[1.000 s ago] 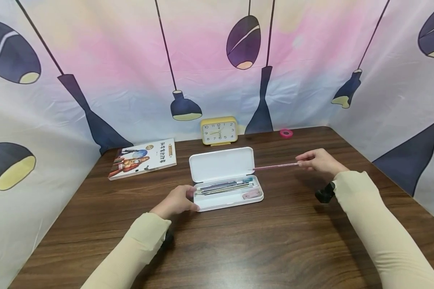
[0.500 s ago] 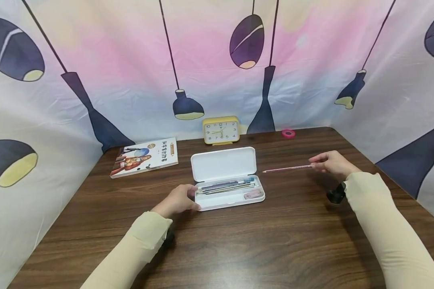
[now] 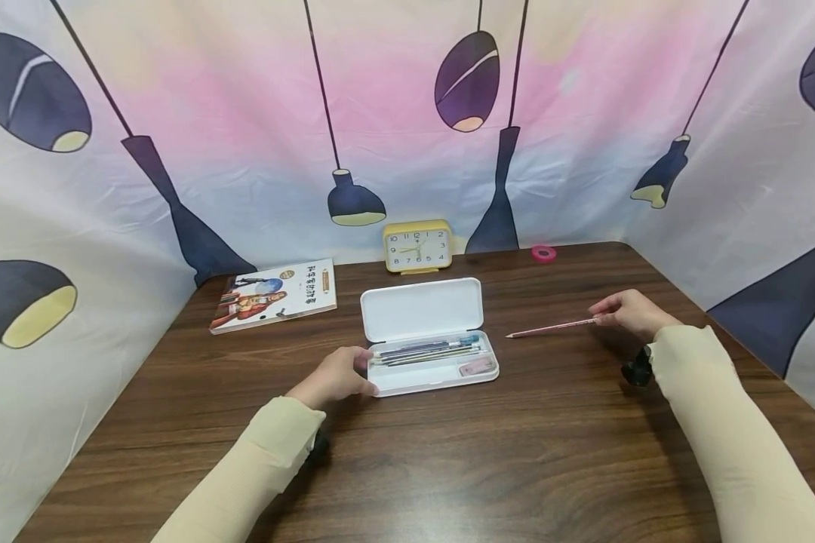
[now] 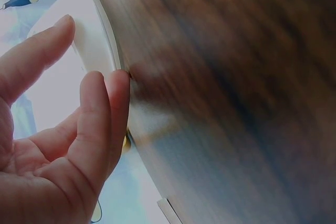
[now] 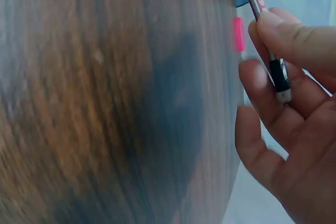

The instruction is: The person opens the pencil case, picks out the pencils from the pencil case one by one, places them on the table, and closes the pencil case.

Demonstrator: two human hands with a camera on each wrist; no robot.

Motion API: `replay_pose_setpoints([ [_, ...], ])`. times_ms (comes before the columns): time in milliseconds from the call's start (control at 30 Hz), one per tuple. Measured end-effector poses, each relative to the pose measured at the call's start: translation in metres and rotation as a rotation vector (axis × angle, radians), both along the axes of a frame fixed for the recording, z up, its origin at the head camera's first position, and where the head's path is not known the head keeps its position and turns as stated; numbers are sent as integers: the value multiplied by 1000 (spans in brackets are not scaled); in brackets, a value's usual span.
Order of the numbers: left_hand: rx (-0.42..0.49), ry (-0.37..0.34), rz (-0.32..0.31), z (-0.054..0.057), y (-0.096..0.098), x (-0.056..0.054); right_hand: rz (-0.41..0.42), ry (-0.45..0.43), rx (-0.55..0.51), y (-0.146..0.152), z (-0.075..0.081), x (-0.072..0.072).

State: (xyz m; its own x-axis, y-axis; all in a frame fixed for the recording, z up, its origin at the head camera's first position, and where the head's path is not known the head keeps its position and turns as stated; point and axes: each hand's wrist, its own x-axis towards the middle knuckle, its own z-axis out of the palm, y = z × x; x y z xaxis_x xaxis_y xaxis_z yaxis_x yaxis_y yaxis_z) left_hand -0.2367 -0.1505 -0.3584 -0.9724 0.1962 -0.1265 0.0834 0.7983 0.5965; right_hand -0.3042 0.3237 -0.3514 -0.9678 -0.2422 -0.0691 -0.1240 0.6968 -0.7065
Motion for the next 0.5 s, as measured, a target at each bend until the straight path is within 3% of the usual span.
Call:
replay_pose_setpoints([
  [100, 1, -2, 0, 0, 0, 0, 16, 64, 124, 0, -4, -1],
  [200, -3, -2, 0, 0, 1, 0, 16, 87, 183, -2, -6, -1],
  [500, 3, 6, -5, 1, 1, 1, -26, 100, 198, -11, -6, -5],
])
